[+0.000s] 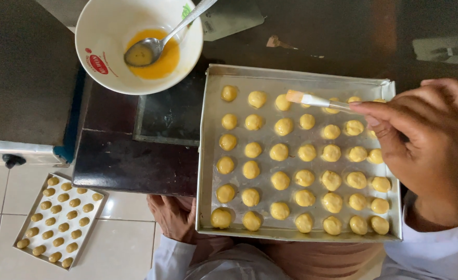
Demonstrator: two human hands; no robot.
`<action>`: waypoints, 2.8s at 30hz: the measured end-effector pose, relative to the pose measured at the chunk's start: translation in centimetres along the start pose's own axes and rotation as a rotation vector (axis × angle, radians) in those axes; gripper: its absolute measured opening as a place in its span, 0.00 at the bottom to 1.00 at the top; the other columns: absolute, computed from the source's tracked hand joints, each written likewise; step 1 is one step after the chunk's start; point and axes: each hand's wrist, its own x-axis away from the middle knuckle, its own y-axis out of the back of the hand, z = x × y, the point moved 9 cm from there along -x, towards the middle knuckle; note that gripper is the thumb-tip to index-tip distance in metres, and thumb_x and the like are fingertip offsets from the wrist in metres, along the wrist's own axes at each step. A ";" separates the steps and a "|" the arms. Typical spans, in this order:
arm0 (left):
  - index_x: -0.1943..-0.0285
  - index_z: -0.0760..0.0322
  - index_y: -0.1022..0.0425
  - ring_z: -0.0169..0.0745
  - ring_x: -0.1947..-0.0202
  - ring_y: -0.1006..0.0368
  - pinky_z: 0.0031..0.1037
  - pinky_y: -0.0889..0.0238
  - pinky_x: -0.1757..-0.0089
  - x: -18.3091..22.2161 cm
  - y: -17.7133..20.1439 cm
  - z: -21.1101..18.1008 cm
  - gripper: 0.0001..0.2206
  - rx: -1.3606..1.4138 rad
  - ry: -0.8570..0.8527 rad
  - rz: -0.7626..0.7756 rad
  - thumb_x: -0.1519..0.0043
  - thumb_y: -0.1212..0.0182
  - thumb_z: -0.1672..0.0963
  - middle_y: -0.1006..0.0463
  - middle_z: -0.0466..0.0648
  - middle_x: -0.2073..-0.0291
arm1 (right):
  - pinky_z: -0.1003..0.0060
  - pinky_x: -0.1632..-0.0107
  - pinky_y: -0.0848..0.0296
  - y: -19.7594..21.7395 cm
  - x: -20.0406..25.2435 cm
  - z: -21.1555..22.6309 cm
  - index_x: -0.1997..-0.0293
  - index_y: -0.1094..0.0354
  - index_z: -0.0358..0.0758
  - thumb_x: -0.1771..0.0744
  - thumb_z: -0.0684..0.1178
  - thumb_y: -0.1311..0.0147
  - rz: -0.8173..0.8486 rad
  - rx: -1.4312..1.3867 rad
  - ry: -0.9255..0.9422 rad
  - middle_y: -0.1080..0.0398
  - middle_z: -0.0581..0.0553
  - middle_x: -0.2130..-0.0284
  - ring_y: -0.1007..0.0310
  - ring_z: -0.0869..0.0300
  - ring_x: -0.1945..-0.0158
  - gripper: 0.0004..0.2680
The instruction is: Applying egg wash to small dough balls on a baking tray using a pastry brush to prepare them for baking.
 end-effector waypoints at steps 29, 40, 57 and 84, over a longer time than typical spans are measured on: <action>0.25 0.68 0.53 0.76 0.41 0.43 0.57 0.49 0.43 0.3 -0.3 -0.3 0.43 -0.075 -0.038 -0.034 0.48 0.37 0.48 0.46 0.71 0.34 | 0.48 0.29 0.45 -0.4 1.7 -1.6 0.60 0.22 0.43 0.36 0.38 0.38 0.077 -0.177 -0.042 0.24 0.50 0.67 0.31 0.58 0.56 0.05; 0.25 0.67 0.53 0.75 0.37 0.45 0.55 0.52 0.40 -0.1 0.3 -1.2 0.44 -0.041 -0.028 -0.032 0.48 0.37 0.47 0.48 0.70 0.31 | 0.47 0.29 0.42 0.2 1.0 -1.3 0.59 0.22 0.37 0.34 0.34 0.36 0.055 -0.139 -0.074 0.27 0.45 0.70 0.32 0.56 0.60 0.05; 0.27 0.73 0.50 0.73 0.38 0.44 0.52 0.51 0.40 -0.1 0.4 -1.1 0.43 -0.059 -0.058 -0.070 0.47 0.39 0.45 0.46 0.71 0.33 | 0.48 0.29 0.45 1.0 1.0 0.0 0.59 0.20 0.43 0.38 0.33 0.36 -0.030 -0.018 0.088 0.23 0.52 0.62 0.35 0.56 0.51 0.09; 0.26 0.69 0.52 0.75 0.35 0.47 0.54 0.52 0.39 0.3 1.1 -1.1 0.48 -0.057 -0.043 -0.048 0.50 0.37 0.42 0.49 0.71 0.32 | 0.49 0.32 0.48 3.1 4.4 3.9 0.53 0.21 0.43 0.35 0.42 0.39 -0.026 0.003 0.042 0.27 0.52 0.70 0.34 0.59 0.59 0.08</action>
